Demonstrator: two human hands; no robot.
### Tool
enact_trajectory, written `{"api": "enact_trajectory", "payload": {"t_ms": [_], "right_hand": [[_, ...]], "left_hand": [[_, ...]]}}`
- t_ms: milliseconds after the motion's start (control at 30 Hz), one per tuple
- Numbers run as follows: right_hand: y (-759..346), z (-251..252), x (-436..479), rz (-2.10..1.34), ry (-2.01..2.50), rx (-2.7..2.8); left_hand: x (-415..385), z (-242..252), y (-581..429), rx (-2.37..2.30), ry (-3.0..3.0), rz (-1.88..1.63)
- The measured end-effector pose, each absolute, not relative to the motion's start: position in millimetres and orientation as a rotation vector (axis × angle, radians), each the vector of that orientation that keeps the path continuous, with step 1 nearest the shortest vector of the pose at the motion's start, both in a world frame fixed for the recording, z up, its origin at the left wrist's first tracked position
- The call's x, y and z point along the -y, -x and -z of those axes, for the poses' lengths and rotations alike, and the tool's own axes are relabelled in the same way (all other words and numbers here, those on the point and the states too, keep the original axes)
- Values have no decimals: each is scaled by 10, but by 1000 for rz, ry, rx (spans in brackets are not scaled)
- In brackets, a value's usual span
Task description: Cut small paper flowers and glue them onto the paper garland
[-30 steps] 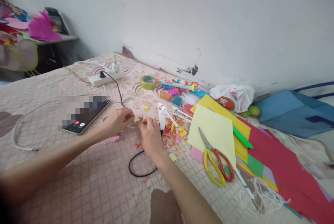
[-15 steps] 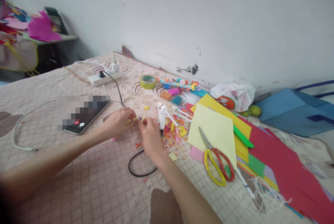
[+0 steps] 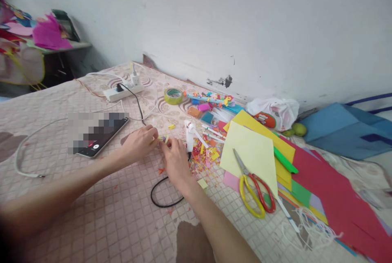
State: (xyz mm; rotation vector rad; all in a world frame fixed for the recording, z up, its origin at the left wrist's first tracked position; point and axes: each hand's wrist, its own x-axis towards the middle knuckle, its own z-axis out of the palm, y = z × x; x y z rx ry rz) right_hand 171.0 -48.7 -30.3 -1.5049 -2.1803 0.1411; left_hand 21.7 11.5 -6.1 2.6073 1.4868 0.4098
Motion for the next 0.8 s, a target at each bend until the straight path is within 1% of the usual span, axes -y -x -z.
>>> {"api": "enact_trajectory", "payload": {"t_ms": [500,667,800], "right_hand": [[-1704,303,498,-155,1477,2159],[-1743,241,557,-191,1440,2137],[-1826,169,716,-212,1377,2076]], "left_hand": [[-123,47,-261,-1544,-2528,-425],[-110,-82,-76,-1456,-2374,-608],[-84,-129,142,-1530,-2252,-728]]}}
